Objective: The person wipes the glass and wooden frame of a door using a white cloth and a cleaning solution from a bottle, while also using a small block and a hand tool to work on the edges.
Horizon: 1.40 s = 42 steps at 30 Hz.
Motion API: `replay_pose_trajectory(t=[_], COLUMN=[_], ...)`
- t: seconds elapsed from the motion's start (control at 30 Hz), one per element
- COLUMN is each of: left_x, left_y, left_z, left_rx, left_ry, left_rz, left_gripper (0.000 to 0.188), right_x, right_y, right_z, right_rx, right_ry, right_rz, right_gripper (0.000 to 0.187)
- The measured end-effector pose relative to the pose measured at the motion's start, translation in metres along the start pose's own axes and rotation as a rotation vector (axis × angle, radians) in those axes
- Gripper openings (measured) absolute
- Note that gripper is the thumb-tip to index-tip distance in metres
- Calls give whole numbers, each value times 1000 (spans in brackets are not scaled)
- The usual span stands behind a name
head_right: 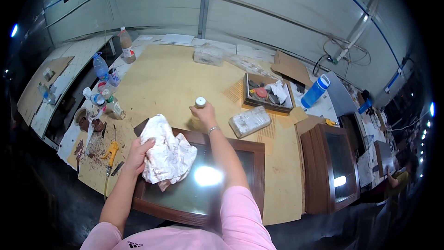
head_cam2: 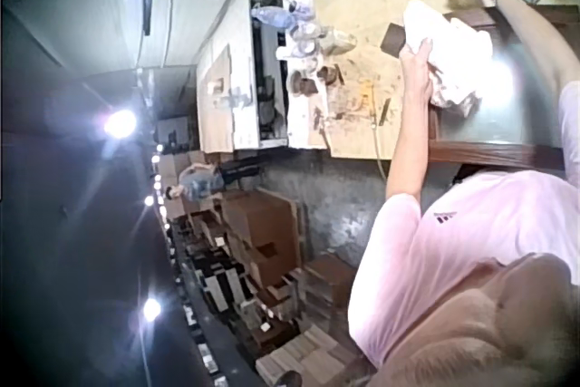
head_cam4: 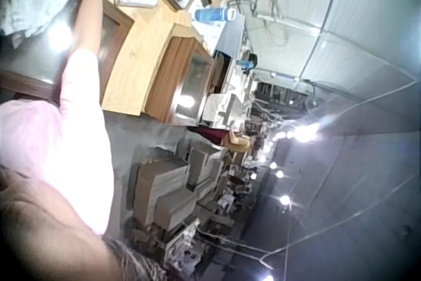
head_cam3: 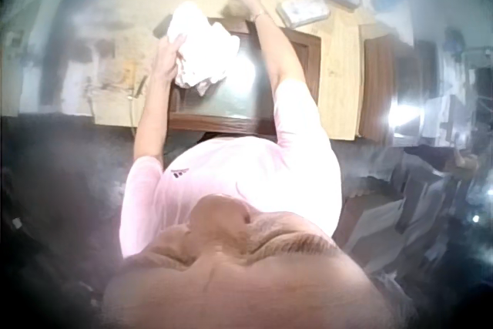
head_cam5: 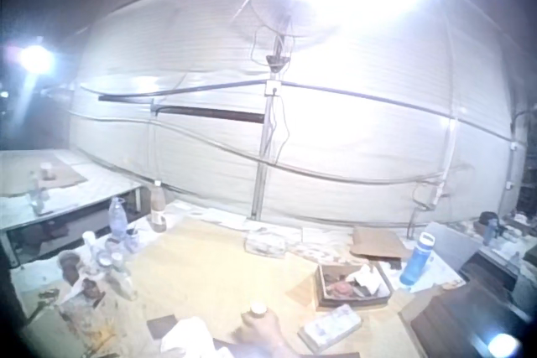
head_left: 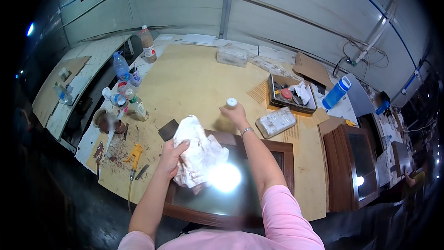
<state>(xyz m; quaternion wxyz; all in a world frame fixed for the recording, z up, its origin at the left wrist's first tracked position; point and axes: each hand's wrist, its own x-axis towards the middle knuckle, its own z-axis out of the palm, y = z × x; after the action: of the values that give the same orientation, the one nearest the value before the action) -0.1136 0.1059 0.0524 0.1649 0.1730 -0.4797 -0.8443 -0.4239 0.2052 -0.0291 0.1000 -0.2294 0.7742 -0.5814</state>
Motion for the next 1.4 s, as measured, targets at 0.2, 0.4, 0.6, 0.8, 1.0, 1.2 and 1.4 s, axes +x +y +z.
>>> replay_pose_trajectory(t=[0.2, 0.4, 0.6, 0.8, 1.0, 1.2, 1.4], left_x=[63, 89, 92, 86, 76, 60, 34], left_y=[-30, -41, -41, -38, -30, -26, 46], left_z=[-33, -21, -22, -20, -16, -24, -65], left_rx=[-35, -133, -201, -258, -277, -271, -142], left_ry=[-5, -78, -75, -110, -138, -100, -43], left_rz=[-28, -105, -210, -274, -259, -271, -50], left_gripper=[55, 59, 50, 43, 41, 42, 36], right_x=[-31, -56, -59, -53, -52, -42, -17], right_y=[-53, -99, -112, -105, -121, -94, -72], right_z=[21, 8, 18, 21, 14, 18, 27], right_rx=[-384, -771, -1239, -1441, -1451, -1190, -517], right_ry=[-4, -200, -374, -315, -348, -182, 65], right_rz=[-189, -571, -697, -725, -679, -721, -256], right_gripper=[24, 21, 23, 15, 17, 20, 19])
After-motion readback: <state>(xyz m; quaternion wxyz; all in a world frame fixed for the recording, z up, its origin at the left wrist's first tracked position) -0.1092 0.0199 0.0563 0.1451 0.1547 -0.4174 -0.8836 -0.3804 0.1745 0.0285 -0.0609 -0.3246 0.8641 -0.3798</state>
